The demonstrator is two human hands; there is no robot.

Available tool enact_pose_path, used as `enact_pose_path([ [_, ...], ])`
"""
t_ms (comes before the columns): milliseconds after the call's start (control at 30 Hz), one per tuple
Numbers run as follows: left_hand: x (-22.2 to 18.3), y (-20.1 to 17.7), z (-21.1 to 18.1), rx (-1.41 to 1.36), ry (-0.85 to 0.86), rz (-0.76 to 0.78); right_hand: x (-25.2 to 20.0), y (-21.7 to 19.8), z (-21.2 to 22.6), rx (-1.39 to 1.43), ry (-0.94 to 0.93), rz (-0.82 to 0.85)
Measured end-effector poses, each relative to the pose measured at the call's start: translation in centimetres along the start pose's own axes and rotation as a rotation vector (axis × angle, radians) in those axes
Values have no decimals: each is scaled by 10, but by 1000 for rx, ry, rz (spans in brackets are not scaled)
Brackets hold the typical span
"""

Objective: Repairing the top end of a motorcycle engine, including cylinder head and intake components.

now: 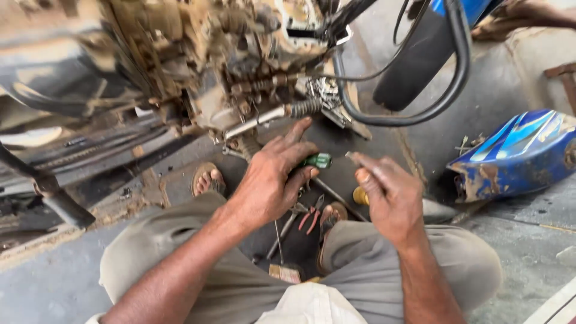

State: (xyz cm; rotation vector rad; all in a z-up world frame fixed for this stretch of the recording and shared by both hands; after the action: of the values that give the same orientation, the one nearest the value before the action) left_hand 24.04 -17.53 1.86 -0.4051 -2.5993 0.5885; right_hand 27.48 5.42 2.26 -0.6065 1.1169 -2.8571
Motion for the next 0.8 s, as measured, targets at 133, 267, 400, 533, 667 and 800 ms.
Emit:
enact_pose_path([
  [133, -1, -1, -5, 8, 24, 20, 7, -10, 18, -77, 21, 67],
  [267, -3, -3, -6, 22, 1, 28, 14, -12, 33, -220, -174, 124],
  [400, -10, 5, 0, 206, 110, 67, 20, -17, 50, -489, -327, 224],
  [533, -8, 8, -9, 198, 165, 142, 23, -20, 41, -571, -441, 293],
  [667, -10, 3, -4, 156, 95, 81, 35, -51, 39, -542, -387, 435],
  [800, -5, 0, -14, 90, -31, 162, 27, -58, 28, -485, -279, 442],
])
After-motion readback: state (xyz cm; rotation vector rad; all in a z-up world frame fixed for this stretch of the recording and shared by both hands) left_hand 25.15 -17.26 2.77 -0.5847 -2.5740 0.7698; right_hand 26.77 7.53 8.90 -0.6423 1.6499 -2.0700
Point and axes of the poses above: each hand's wrist, its own x-axis towards the middle knuckle, its own y-axis out of the palm, z = x × y, the point moved 2 cm from there along x, towards the middle knuckle, and after that the axes turned 4 degrees about -x, right-handed, at the moved point
